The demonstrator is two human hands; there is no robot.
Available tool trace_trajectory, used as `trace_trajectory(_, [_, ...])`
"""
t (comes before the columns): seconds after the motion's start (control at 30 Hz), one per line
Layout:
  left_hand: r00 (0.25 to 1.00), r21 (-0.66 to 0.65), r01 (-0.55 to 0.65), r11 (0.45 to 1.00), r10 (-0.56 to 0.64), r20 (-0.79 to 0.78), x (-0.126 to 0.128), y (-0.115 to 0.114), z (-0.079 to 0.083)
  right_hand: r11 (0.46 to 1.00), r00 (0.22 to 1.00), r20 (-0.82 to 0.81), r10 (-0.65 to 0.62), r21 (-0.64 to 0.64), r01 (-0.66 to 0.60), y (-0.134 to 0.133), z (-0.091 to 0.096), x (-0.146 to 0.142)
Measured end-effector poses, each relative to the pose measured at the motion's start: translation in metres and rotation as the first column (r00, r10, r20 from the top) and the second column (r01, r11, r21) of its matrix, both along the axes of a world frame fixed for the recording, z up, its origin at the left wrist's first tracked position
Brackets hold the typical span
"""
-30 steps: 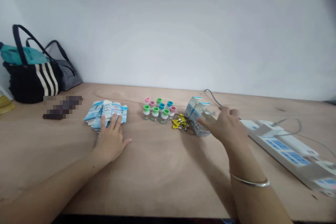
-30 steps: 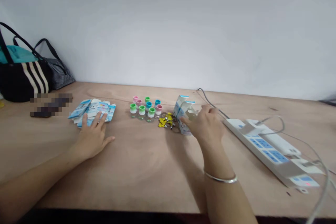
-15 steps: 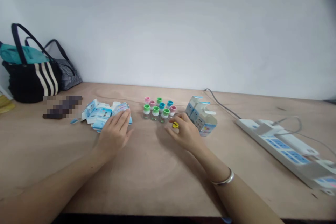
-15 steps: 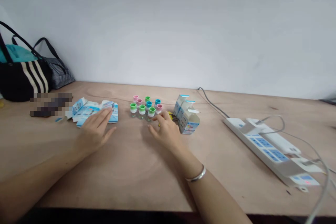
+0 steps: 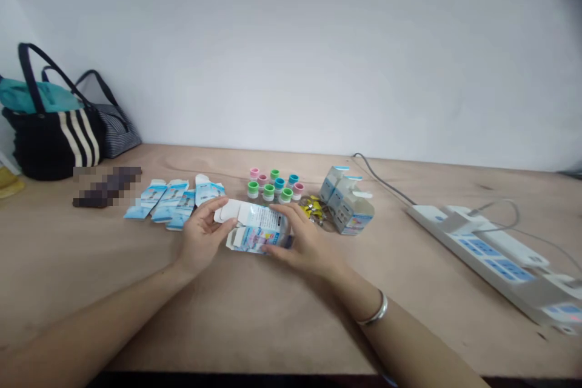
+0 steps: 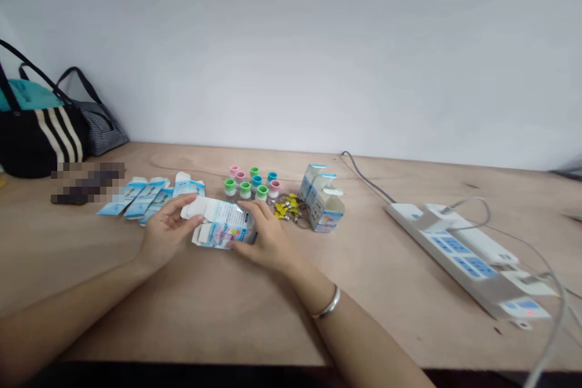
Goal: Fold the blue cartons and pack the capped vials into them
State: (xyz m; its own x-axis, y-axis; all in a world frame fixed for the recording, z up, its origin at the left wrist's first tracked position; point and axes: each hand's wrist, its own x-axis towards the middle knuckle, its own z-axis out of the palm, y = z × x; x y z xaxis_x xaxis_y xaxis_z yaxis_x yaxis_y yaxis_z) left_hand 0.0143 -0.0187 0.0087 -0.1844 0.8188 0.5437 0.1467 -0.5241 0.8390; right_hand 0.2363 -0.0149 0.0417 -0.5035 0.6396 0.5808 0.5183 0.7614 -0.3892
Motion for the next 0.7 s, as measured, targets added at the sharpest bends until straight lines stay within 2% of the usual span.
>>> trace_trajectory(0.07, [0.997,-0.041,0.056,0.998,-0.054,0.056,0.0,0.001,0.002,1.0,0.998,-0.053,-0.03,0.004,0.031,0.002,-0.003,-0.002])
trace_trajectory(0.17, [0.997,-0.007,0.066,0.998,-0.066,0.041,-0.002,-0.002,0.01,0.999,0.989,-0.137,-0.051,-0.006,0.051,0.006,-0.005,-0.001])
trace_trajectory(0.27, [0.998,0.106,-0.062,0.992,0.063,-0.004,-0.006,-0.004,0.021,0.998,0.98,-0.196,-0.022,-0.058,0.011,0.008,-0.004,0.001])
trace_trajectory(0.33, [0.984,0.171,-0.175,0.97,0.179,-0.007,-0.012,-0.002,0.028,0.992,0.975,-0.223,-0.008,-0.121,-0.02,0.008,-0.003,0.003])
trace_trajectory(0.43, [0.937,0.323,-0.321,0.89,0.347,-0.027,-0.03,0.005,0.033,0.985,0.974,-0.229,0.001,-0.169,-0.041,0.009,0.0,0.007])
trace_trajectory(0.5, [0.868,0.498,-0.376,0.781,0.485,-0.105,-0.047,0.01,0.033,0.985,0.986,-0.163,0.042,-0.157,-0.068,0.009,0.003,0.01])
trace_trajectory(0.53, [0.822,0.58,-0.361,0.73,0.543,-0.171,-0.056,0.013,0.033,0.985,0.992,-0.109,0.069,-0.149,-0.085,0.01,0.004,0.012])
trace_trajectory(0.57, [0.785,0.641,-0.296,0.709,0.563,-0.26,-0.063,0.016,0.031,0.985,0.994,-0.051,0.093,-0.141,-0.099,0.01,0.006,0.014])
trace_trajectory(0.6, [0.754,0.666,-0.198,0.719,0.546,-0.365,-0.07,0.019,0.029,0.984,0.993,0.009,0.114,-0.136,-0.111,0.011,0.007,0.016])
trace_trajectory(0.63, [0.719,0.648,-0.088,0.756,0.499,-0.483,-0.075,0.023,0.027,0.983,0.989,0.067,0.132,-0.134,-0.122,0.011,0.008,0.018])
trace_trajectory(0.7, [0.619,0.514,0.092,0.853,0.356,-0.7,-0.078,0.028,0.022,0.978,0.968,0.185,0.171,-0.154,-0.143,0.012,0.009,0.023])
